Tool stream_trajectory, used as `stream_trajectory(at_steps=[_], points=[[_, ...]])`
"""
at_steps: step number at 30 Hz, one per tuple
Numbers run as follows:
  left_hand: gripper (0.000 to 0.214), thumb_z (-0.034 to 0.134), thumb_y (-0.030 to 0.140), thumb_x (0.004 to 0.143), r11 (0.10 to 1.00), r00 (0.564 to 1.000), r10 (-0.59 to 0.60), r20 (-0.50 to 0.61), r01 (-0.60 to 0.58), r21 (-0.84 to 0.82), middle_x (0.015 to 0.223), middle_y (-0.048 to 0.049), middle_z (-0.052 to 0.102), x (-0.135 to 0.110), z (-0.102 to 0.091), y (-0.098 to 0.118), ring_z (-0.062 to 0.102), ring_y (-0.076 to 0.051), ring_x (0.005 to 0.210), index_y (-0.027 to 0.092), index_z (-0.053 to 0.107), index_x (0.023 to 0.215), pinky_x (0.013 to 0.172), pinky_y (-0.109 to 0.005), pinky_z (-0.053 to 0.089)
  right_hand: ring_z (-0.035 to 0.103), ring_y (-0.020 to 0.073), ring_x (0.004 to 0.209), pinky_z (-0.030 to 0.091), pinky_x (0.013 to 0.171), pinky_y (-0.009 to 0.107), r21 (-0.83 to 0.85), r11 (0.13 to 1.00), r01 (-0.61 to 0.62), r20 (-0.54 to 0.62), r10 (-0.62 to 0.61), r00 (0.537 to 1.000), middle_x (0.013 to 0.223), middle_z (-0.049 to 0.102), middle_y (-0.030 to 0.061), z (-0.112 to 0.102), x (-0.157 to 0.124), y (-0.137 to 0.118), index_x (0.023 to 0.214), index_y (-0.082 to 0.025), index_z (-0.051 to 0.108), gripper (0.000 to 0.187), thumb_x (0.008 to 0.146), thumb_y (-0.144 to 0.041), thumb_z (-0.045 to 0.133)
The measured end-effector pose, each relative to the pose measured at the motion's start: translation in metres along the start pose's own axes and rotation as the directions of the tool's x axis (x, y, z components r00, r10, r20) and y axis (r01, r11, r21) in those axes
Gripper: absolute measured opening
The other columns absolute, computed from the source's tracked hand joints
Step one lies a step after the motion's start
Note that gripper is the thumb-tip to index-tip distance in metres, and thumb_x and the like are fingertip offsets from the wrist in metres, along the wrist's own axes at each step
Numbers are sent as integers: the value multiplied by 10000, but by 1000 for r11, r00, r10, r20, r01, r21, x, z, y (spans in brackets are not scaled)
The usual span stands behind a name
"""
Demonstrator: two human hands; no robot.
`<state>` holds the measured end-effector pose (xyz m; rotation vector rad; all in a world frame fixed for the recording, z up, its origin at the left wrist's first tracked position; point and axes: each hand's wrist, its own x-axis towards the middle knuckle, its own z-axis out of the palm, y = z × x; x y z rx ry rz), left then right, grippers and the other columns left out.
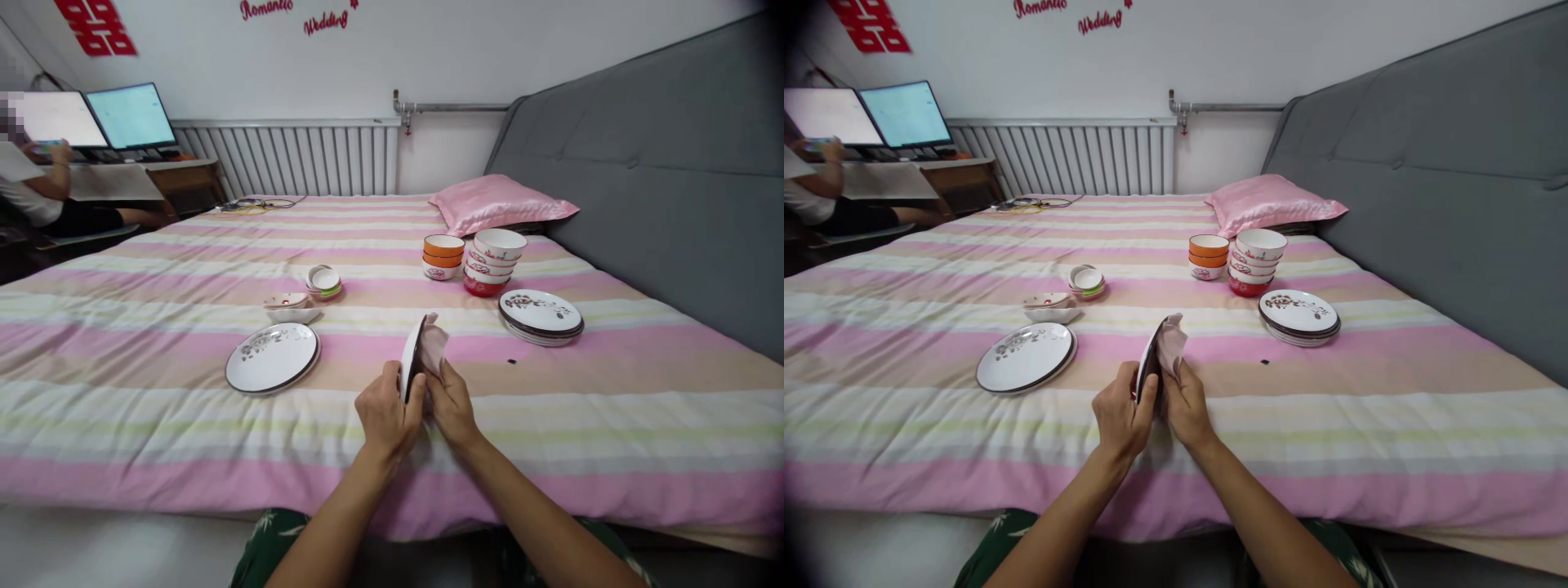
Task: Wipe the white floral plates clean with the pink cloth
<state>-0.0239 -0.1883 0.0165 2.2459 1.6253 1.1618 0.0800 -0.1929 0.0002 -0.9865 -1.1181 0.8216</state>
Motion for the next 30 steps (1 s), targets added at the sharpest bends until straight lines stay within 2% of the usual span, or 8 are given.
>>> stream_trajectory(at_steps=[3,6,16,20,24,30], points=[[306,338,458,889,1000,1000,-15,3,15,-12,583,-7,577,2,0,-3,556,-172,545,209,504,822,541,-251,286,614,176,873,483,792,282,-123,990,73,61,-65,996,984,668,32,-2,-4,-2,1103,-202,600,281,886,-302,453],[314,335,467,885,998,999,-49,4,49,-33,575,-4,570,5,0,-6,553,-174,540,211,500,807,536,-244,277,610,180,845,480,769,286,-213,966,144,143,-115,983,963,667,39,-3,-9,-3,1109,-209,600,285,900,-285,421],[364,262,491,884,980,989,-149,6,149,-132,550,10,500,10,-1,-16,478,-169,509,220,474,767,526,-243,244,606,191,861,488,793,313,-314,915,254,334,-145,932,996,646,45,-1,-15,-4,1150,-238,560,305,893,-232,397],[377,237,475,897,957,977,-215,-10,208,-202,527,23,453,13,-1,-20,412,-156,483,224,446,710,519,-247,224,587,184,865,475,808,308,-334,877,346,419,-190,888,950,633,50,-1,-15,-4,1014,-216,586,256,855,-160,393],[406,253,502,894,920,960,-280,-22,262,-291,528,28,433,17,-2,-25,396,-152,510,223,414,645,523,-248,229,559,177,770,462,725,282,-393,831,394,475,-183,861,811,602,44,-2,-15,-5,809,-208,557,181,807,-117,401],[455,321,558,865,838,929,-369,37,350,-419,554,18,467,28,-2,-38,419,-153,554,209,437,596,536,-252,279,557,164,717,415,662,245,-479,752,452,517,-175,838,765,617,26,-1,-16,-1,733,-208,536,205,711,-48,410]])
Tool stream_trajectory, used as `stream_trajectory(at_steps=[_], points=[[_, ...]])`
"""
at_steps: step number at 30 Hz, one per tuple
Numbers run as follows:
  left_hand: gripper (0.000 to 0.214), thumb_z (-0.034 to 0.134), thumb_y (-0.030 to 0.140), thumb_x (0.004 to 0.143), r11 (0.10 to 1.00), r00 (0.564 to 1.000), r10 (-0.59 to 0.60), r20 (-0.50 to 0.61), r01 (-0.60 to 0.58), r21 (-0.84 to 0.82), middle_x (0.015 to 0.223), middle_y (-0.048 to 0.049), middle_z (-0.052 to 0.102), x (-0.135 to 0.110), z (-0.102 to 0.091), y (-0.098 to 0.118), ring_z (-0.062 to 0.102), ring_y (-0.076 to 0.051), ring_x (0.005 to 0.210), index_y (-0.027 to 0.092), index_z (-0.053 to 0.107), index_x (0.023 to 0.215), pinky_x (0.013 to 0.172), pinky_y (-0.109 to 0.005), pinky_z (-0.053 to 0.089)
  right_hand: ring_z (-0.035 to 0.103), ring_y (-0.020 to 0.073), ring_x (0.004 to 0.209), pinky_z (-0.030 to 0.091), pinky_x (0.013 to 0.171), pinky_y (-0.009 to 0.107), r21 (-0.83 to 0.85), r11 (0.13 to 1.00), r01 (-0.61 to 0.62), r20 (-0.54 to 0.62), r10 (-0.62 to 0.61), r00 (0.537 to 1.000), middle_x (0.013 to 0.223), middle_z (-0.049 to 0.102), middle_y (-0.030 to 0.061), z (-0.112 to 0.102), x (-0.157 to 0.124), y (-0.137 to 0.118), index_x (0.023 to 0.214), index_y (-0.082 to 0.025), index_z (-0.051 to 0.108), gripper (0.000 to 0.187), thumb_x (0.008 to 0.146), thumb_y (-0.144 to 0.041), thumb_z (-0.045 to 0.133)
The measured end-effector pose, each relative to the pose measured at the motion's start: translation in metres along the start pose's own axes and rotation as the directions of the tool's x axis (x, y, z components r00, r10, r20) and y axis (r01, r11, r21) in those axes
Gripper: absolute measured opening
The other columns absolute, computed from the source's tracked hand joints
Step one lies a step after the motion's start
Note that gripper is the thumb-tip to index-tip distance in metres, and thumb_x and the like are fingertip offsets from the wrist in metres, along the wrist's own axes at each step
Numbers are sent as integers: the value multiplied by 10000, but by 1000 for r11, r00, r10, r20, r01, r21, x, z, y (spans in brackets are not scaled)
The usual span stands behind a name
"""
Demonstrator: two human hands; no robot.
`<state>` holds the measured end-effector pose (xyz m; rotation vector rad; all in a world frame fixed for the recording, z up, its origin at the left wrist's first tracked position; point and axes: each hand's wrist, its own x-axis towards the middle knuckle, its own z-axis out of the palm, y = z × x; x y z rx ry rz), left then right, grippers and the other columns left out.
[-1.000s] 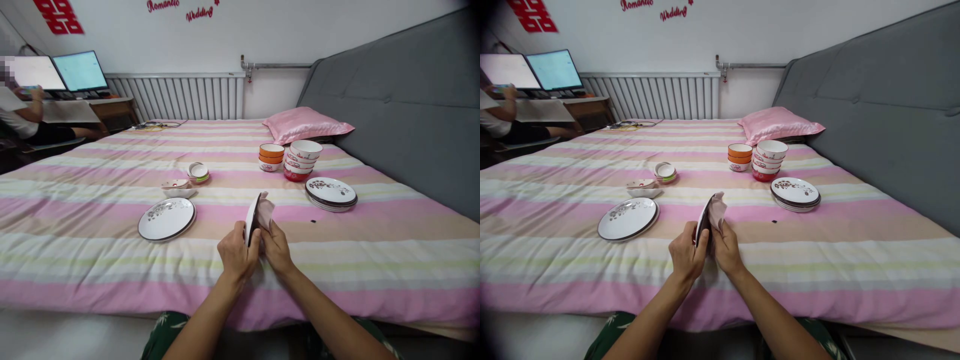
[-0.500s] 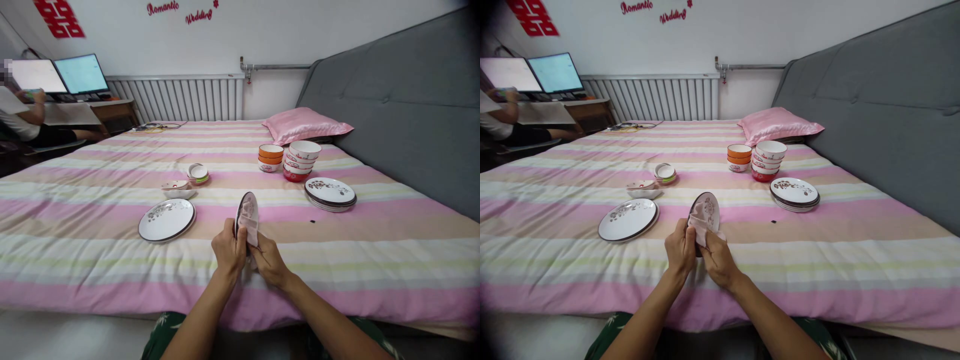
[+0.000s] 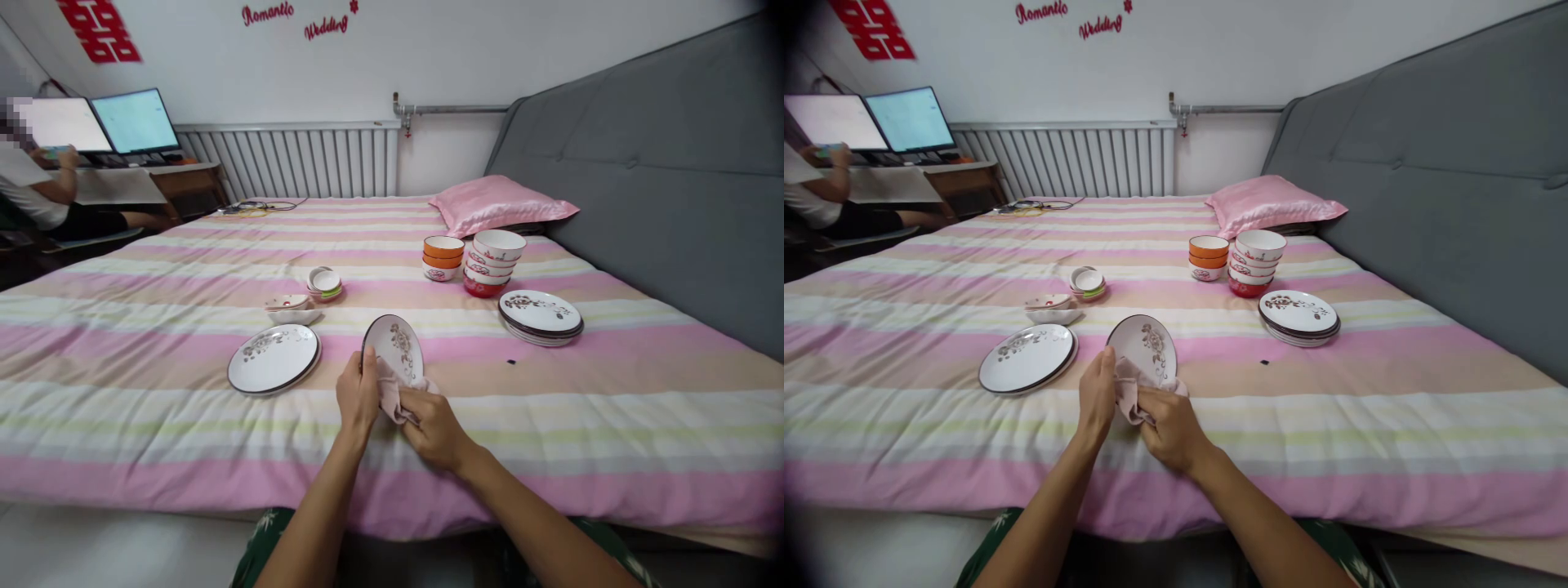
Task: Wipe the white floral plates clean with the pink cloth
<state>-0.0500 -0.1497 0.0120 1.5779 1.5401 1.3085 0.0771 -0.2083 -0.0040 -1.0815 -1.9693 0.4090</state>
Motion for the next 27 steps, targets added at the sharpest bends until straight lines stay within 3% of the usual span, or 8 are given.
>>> stream_trajectory(at_steps=[7,13,21,27], points=[[433,445,560,804,992,996,-83,-9,82,-99,546,6,500,8,0,-9,450,-161,559,189,522,594,546,-260,329,520,138,591,318,549,238,-267,963,-31,40,44,998,650,605,-1,-2,1,3,613,-204,494,207,639,-20,401],[431,446,555,803,985,997,-81,-5,79,-152,586,-8,538,8,1,-8,474,-166,588,180,532,609,556,-259,350,549,147,631,312,560,240,-433,899,-62,42,89,995,676,647,10,-2,0,6,648,-208,560,213,709,-44,440],[473,471,599,775,974,991,-109,-82,89,-210,568,-2,528,9,-3,-4,499,-159,586,159,573,634,556,-250,388,585,158,722,328,597,242,-498,861,-105,-14,113,993,741,668,22,-1,-1,14,708,-212,604,187,847,-237,481],[475,503,576,779,933,966,-197,-167,132,-336,782,-63,658,17,-9,-3,600,-214,827,131,654,850,758,-306,473,584,149,739,309,572,232,-455,851,-261,-83,251,964,764,668,24,-12,2,16,653,-192,596,223,792,-104,445]])
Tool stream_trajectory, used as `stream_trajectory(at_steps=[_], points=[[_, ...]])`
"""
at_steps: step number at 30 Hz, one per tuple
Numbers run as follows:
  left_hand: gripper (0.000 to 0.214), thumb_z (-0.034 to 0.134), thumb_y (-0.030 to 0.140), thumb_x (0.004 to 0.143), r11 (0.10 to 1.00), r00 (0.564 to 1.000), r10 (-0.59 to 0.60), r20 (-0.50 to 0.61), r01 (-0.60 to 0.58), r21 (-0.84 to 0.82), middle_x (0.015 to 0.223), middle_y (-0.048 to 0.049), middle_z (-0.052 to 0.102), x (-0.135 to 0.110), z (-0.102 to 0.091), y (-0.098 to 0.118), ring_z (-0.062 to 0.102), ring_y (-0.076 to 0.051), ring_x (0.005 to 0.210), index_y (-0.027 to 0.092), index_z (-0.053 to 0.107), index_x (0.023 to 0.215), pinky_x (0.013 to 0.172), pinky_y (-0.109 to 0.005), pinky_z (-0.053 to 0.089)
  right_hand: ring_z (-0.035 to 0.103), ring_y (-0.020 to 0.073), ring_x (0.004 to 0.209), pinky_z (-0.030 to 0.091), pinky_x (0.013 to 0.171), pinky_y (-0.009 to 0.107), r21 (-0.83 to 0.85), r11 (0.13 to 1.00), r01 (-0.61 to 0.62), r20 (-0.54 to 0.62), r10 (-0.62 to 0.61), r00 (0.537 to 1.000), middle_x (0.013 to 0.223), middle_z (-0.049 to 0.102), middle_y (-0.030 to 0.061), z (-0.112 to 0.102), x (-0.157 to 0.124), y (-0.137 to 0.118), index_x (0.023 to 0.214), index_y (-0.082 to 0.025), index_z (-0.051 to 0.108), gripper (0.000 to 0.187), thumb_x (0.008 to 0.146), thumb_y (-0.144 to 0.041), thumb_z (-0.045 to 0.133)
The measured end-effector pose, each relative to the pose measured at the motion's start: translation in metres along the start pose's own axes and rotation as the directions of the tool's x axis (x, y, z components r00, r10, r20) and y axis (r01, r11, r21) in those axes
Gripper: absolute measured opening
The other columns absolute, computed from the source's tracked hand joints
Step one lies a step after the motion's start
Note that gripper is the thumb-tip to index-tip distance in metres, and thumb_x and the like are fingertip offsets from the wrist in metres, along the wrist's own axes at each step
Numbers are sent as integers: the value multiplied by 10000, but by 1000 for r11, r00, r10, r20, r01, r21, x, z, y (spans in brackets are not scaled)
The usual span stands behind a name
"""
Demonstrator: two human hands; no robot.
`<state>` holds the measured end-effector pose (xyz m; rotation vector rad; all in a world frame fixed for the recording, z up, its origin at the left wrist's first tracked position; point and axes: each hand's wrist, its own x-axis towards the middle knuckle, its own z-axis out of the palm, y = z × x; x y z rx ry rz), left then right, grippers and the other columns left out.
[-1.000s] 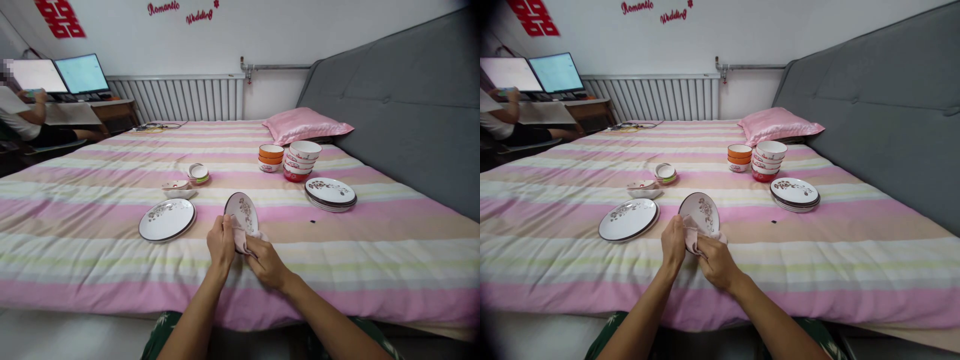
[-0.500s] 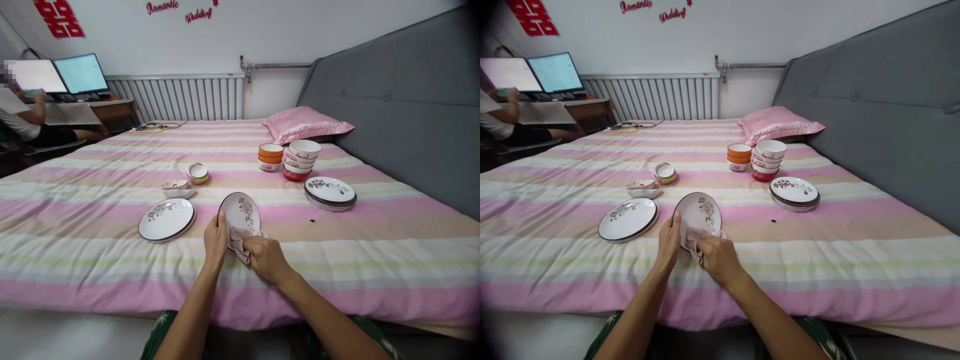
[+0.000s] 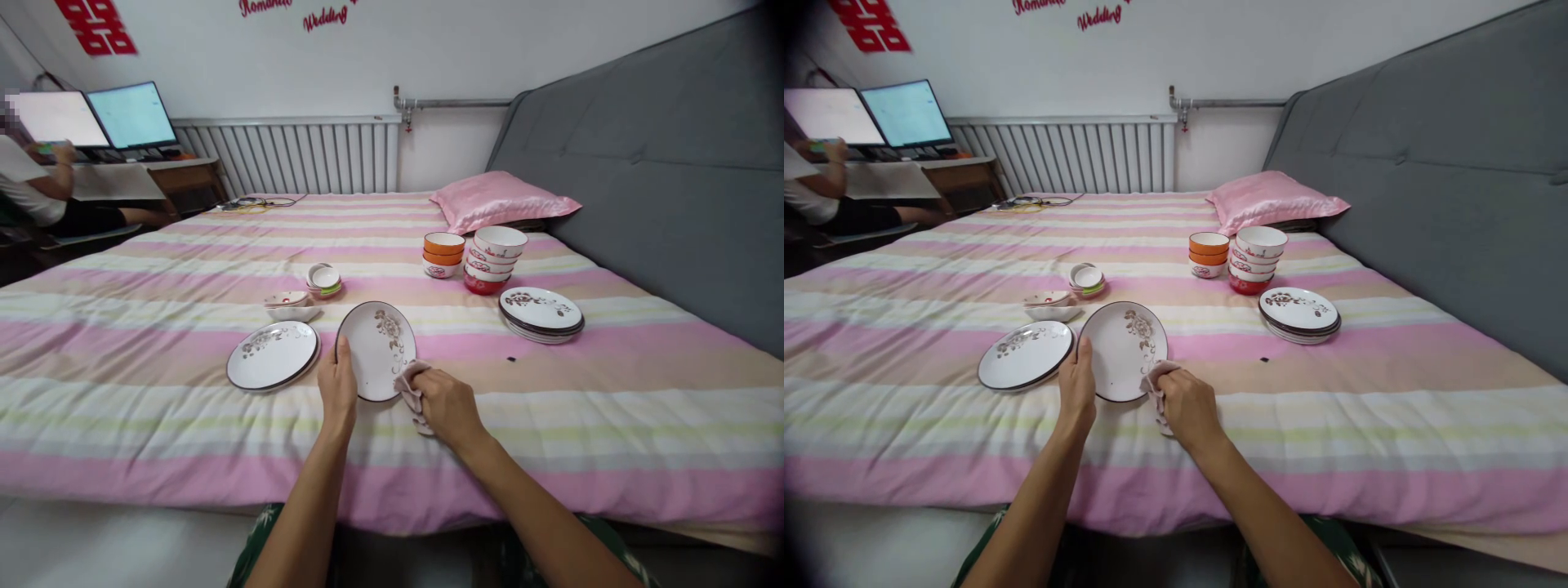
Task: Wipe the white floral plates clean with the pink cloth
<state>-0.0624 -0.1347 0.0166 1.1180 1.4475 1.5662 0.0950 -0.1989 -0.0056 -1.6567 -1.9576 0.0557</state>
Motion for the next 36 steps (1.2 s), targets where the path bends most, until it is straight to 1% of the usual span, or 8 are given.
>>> stream_trajectory(at_steps=[5,8,11,14,18,24,30,36], points=[[483,513,507,817,929,975,-213,-61,182,-323,1151,-127,623,8,-2,1,593,-225,1046,132,601,1108,930,-361,448,532,141,607,278,527,230,139,963,-230,-13,234,972,652,619,14,-5,6,8,660,-186,599,226,719,-79,409],[507,491,508,834,896,978,-195,-72,148,-418,1222,-127,591,8,0,1,566,-220,1113,131,571,1163,970,-354,430,513,135,571,332,543,224,480,818,-318,-9,367,930,591,584,-12,1,9,12,650,-181,590,182,702,-123,425],[536,471,536,838,882,985,-148,-85,93,-462,1265,-117,567,1,5,3,540,-214,1152,143,553,1193,984,-335,423,572,146,630,423,597,230,846,373,-382,149,522,840,658,635,-11,7,12,11,706,-171,607,139,673,-157,472],[549,451,556,841,860,992,-119,-39,83,-503,1242,-111,588,-10,12,4,552,-209,1138,159,544,1209,965,-318,441,592,159,556,465,549,256,893,-98,-440,413,570,710,597,640,2,7,15,6,688,-164,579,84,616,-151,538],[595,416,597,834,854,990,-138,17,128,-504,1202,-129,610,-27,23,4,564,-217,1121,152,543,1208,957,-316,445,643,204,609,512,567,312,801,-418,-429,585,394,709,643,680,46,1,13,-4,753,-154,610,129,671,-221,537],[614,387,614,832,893,983,-137,123,176,-413,1200,-149,606,-50,29,6,588,-224,1087,137,535,1190,920,-312,469,668,210,740,535,657,313,836,-427,-345,497,322,806,798,710,37,1,5,-18,936,-170,624,287,650,-183,642],[595,405,568,848,936,971,-59,231,135,-326,1237,-131,582,-68,33,5,573,-213,1111,178,441,1297,919,-302,466,653,183,604,526,517,267,872,-361,-331,475,459,751,724,689,24,5,8,-15,895,-165,581,318,596,-139,687],[598,436,567,832,933,952,-54,300,155,-323,1241,-131,576,-76,35,3,597,-218,1069,188,432,1294,880,-298,487,583,147,443,494,433,250,846,-388,-366,516,420,747,538,608,-36,5,7,-9,867,-182,550,286,600,-139,645]])
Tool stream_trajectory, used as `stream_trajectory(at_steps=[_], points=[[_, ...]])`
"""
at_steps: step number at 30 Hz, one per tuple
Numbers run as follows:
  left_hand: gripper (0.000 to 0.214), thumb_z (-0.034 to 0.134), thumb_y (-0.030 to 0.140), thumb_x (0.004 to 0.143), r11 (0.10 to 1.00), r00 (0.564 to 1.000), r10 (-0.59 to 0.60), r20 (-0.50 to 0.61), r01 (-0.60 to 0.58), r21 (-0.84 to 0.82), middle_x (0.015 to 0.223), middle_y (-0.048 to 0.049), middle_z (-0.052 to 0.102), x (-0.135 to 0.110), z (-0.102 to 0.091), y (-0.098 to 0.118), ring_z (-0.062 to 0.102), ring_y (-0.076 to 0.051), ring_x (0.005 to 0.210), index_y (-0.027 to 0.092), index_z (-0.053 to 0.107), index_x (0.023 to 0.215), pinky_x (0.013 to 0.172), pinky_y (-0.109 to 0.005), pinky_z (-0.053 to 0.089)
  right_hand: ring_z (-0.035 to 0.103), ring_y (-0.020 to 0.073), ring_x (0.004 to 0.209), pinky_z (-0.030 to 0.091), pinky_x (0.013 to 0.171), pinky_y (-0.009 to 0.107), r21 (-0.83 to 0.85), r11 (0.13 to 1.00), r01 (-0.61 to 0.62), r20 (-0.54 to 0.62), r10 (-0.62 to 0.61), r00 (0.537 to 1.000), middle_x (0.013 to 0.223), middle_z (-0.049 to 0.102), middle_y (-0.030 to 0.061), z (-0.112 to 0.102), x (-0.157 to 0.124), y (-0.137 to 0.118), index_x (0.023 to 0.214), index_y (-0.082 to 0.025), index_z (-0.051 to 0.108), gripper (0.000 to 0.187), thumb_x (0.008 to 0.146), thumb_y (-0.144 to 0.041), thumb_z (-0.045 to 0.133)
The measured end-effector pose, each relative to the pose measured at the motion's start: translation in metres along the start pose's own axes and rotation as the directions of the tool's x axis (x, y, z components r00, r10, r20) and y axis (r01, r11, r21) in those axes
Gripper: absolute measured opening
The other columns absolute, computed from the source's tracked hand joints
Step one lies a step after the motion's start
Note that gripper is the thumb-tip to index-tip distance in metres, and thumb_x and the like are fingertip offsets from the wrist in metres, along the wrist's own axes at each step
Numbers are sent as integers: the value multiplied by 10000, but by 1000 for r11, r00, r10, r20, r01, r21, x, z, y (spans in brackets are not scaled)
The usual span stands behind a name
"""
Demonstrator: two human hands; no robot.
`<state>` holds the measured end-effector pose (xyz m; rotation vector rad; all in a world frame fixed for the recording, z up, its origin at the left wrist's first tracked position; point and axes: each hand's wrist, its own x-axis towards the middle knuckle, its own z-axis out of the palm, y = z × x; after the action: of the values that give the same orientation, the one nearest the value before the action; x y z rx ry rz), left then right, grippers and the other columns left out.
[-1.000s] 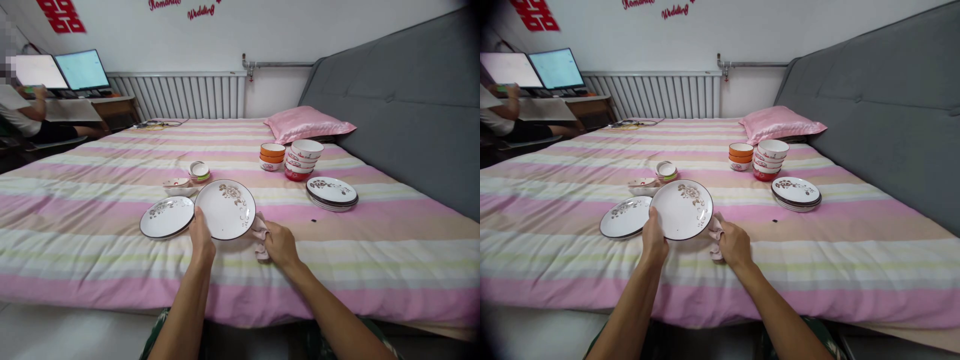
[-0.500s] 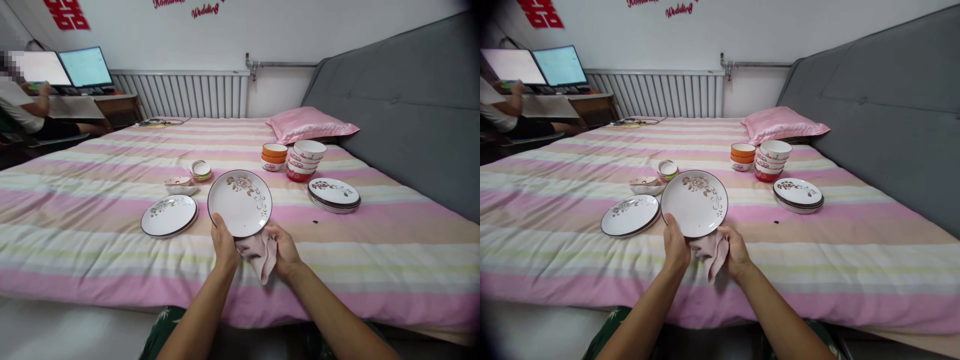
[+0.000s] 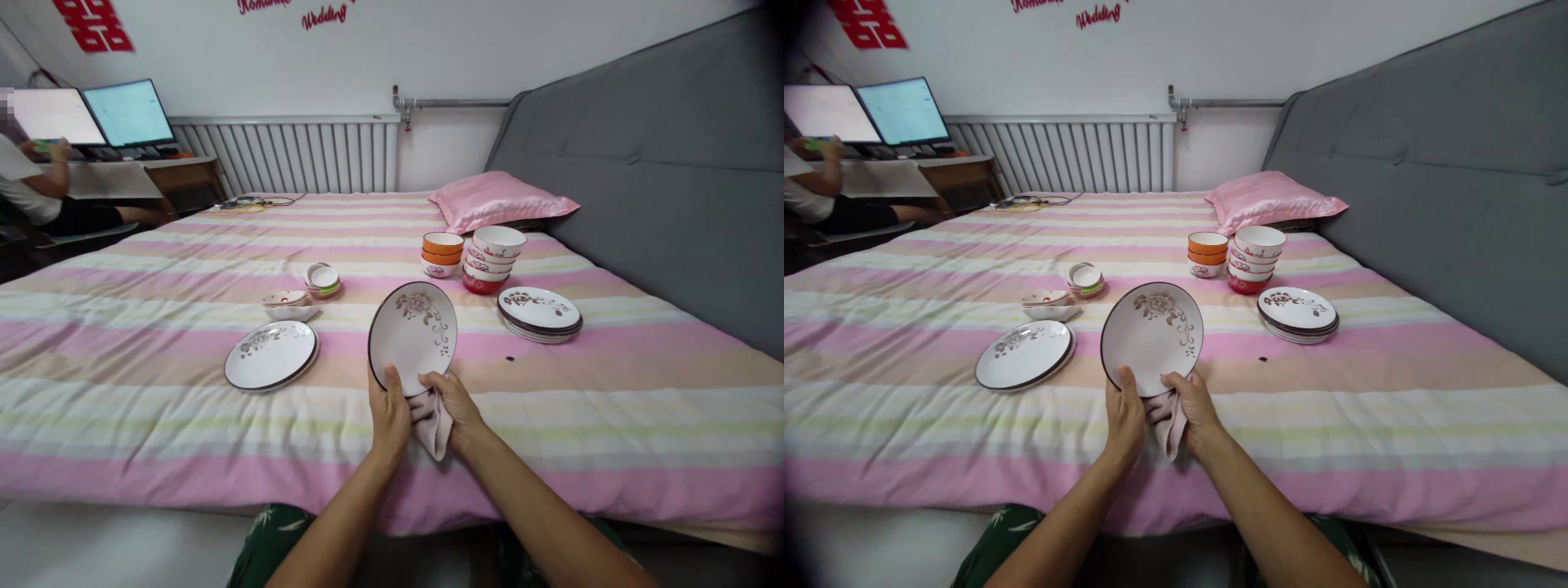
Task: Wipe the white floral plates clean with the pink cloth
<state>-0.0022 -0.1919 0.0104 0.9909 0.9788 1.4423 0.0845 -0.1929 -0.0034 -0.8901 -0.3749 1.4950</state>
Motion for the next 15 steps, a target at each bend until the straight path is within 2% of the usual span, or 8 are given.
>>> stream_trajectory(at_steps=[8,15], points=[[557,459,584,810,999,1000,-11,10,10,32,1135,-126,618,-1,-2,-5,619,-214,1005,174,476,1186,831,-297,500,533,126,378,420,350,216,-3,999,-51,-43,51,998,562,637,-11,4,-3,-5,879,-183,541,306,590,-167,641],[513,431,576,830,998,1000,-21,9,21,57,1110,-109,615,-1,-2,-4,624,-205,971,184,468,1159,800,-289,512,533,124,386,426,355,220,22,998,-65,-62,66,996,569,639,-16,5,-4,-5,855,-190,529,320,559,-127,633]])
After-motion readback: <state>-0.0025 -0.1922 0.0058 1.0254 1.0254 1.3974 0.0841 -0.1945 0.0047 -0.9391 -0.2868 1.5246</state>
